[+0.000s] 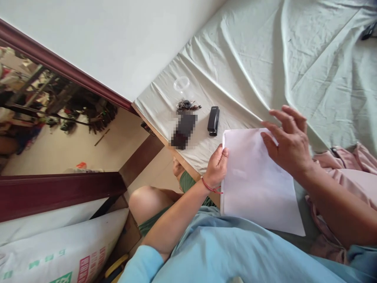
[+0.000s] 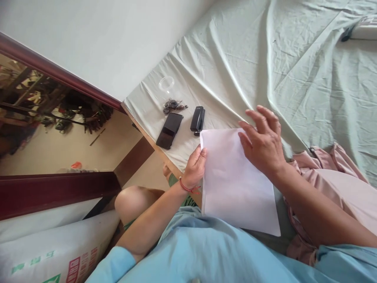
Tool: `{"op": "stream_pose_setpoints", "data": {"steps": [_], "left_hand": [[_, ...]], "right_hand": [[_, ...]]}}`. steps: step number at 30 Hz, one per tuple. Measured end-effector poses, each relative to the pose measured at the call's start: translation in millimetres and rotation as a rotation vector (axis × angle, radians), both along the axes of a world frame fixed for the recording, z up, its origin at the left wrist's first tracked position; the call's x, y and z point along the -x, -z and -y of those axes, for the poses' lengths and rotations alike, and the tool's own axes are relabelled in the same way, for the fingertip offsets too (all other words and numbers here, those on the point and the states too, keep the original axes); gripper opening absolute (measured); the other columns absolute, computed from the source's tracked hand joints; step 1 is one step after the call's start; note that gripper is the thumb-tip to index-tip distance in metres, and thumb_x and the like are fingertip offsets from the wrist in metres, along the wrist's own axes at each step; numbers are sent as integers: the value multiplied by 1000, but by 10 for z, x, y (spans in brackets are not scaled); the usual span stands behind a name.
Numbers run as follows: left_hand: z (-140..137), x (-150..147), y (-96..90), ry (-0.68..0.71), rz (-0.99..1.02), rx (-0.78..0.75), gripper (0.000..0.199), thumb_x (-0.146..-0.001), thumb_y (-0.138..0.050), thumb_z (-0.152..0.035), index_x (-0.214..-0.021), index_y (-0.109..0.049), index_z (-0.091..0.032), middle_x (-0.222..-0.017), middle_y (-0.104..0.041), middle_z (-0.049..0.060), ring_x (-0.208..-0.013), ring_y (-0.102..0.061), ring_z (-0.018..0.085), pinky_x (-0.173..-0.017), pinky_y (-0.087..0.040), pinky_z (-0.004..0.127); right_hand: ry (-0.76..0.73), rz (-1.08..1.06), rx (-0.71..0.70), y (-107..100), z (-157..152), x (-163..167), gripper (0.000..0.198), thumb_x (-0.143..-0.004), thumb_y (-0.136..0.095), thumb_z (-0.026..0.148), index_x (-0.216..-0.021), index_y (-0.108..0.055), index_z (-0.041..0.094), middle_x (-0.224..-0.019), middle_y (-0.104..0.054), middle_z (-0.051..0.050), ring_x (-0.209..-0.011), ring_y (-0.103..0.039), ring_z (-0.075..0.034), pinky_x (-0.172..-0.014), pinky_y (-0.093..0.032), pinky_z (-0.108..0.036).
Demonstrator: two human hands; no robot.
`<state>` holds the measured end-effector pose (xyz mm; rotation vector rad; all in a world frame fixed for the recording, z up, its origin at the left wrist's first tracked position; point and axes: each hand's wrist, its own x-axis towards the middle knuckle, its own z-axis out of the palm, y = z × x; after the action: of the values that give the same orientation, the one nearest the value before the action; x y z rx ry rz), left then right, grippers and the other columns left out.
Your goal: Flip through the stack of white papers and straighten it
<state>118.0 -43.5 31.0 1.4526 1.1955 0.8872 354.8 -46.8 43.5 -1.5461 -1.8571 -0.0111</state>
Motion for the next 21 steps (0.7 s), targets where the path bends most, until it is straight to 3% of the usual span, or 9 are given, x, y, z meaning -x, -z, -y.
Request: {"op": "stream_pose_setpoints", "data": {"steps": [2,5,10,15,21], "left_hand": [[10,-49,10,-3,-5,14,53,-101,-49,-68,-96,-69,-19,-87,-67,6,-83,-61,21,-84,-53,35],[30,-79,49,-2,13,40,56,-100,-47,-71,-100,-68,-18,-89,-68,6,-86,-62,21,-85,-53,34],[47,-37,78,-61,24,50,57,-99,-50,-71,-112,-67,-18,-107,-75,9,-100,-68,24,-92,-53,35],[76,55,109,-133,17,42,58,-100,-47,-71,-112,-68,-18,-110,-76,10,-103,-69,25,-95,-54,35],[122,143,202,-230,82,75,57,-100,-50,-69,-119,-66,-19,-112,-76,10,-102,-69,24,-90,-55,34]], "right_hand": [[-42,-19,69,-19,-22,44,23,-101,-55,32,-117,-71,27,-122,-73,-13,-144,-49,-38,-116,-40,-62],[-54,-99,152,-16,-86,96,19,-100,-56,35,-103,-72,26,-97,-74,-11,-127,-59,-36,-105,-48,-55],[-68,-95,241,-77,-204,180,18,-98,-57,37,-89,-68,26,-91,-73,-9,-100,-63,-32,-91,-47,-50],[-143,-47,222,-163,-339,304,18,-98,-57,37,-99,-70,25,-100,-75,-10,-106,-61,-33,-93,-44,-50],[-277,-84,316,-202,-555,462,12,-94,-60,28,-85,-65,24,-86,-75,-6,-101,-62,-30,-90,-41,-47]]}}
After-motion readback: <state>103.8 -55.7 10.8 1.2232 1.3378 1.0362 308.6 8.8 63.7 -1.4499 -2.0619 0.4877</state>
